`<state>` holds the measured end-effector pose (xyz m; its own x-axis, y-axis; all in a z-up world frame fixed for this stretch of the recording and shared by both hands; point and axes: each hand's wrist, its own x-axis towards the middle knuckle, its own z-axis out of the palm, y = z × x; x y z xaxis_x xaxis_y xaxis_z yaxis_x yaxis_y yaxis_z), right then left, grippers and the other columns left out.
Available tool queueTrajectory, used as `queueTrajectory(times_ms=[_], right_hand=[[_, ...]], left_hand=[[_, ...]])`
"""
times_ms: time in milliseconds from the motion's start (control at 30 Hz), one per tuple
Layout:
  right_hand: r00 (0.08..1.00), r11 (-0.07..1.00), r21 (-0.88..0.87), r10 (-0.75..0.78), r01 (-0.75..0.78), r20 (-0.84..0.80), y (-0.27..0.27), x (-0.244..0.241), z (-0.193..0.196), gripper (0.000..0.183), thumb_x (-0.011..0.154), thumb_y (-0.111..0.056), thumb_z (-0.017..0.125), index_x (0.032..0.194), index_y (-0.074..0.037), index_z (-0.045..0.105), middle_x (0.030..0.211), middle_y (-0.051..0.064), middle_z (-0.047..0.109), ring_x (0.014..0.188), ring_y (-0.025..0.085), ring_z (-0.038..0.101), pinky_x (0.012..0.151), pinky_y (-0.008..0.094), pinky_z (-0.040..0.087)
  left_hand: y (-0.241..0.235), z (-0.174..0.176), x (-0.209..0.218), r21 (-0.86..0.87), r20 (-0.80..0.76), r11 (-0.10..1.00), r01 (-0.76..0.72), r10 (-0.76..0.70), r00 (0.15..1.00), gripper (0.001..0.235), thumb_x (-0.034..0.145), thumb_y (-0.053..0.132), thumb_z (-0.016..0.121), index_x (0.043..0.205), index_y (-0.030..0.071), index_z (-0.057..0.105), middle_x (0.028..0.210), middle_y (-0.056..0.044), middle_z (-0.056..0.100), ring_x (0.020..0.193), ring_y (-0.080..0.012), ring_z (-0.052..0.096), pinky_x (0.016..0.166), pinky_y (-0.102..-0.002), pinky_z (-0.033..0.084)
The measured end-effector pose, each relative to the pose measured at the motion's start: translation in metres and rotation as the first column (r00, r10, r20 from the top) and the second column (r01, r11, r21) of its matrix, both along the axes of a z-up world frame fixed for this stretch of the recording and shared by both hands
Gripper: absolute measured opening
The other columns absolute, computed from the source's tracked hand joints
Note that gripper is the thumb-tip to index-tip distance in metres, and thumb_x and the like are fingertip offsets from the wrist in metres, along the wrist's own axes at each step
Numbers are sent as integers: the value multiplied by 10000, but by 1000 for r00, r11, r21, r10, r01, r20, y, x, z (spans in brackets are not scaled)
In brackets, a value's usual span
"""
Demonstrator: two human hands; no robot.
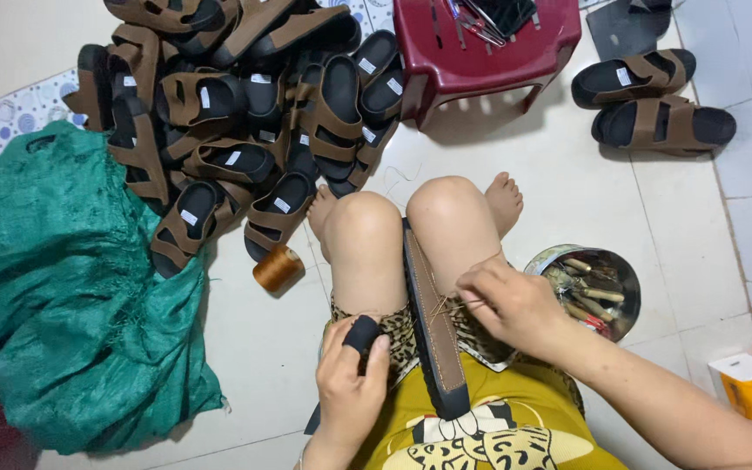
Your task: The person sits on the floor and sews a brown sandal using a needle and thread. They repeatedly push the needle through the sole and pull the thread tight to secure the sandal's parts.
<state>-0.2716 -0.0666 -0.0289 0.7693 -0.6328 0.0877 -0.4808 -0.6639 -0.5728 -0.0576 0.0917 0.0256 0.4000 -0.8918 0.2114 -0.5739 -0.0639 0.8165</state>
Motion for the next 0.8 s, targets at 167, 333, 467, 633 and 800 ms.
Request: queueTrajectory(times_ms=[167, 333, 467, 633, 800], right_hand=[[982, 936, 347, 1, 65, -187, -2, 2, -4, 227, 903, -338, 721, 1086, -222, 651, 930, -50, 729, 815, 181, 716, 734, 360, 544], [992, 937, 334, 120, -105, -23, 1, -2, 2, 100, 915, -160, 629, 991, -213, 592, 785, -66, 656, 642, 174, 648, 577, 337, 523], [940, 942, -105, 299, -318, -163, -2, -12, -4, 315, 817, -167, 630, 1127, -222, 642, 846, 19, 574, 706, 274, 631, 454, 457, 489], [974, 912, -345, 193, -222, -115, -4, -9, 17, 547, 705, 22, 548, 1178, -222, 672, 849, 30, 585, 493, 259, 540, 384, 402, 420], [997, 908, -413, 72, -71, -12, -5, 2, 8, 354, 991, -128, 628, 1341, -75, 632, 866, 66, 626, 584, 239, 603, 477, 384, 474]], left_hand=[[-11, -1, -11, 617, -376, 767, 179, 87, 922, 659, 875, 448, 697, 1384, 54, 555, 1409, -128, 590, 1231, -272, 620, 1063, -387, 502], [-7, -15, -38, 777, -318, 489, 396, -238, 918, 987, 810, 791, 536, 1298, -64, 458, 1762, -84, 26, 1139, -578, 559, 915, -603, 454], [4, -33, -48, 643, -576, 642, 418, 45, 817, 950, 841, 562, 636, 1550, 98, 206, 1571, -137, 353, 1384, -279, 482, 1045, -362, 489], [1, -43, -54, 436, -586, 861, 261, 52, 808, 1071, 811, 319, 762, 1615, 62, 103, 1694, -145, 147, 1529, -233, 337, 1232, -334, 280], [-24, -44, -55, 303, -280, 947, 107, -19, 960, 1059, 776, 357, 790, 1581, 11, 195, 1633, -275, 237, 1537, -394, 268, 1252, -456, 241]])
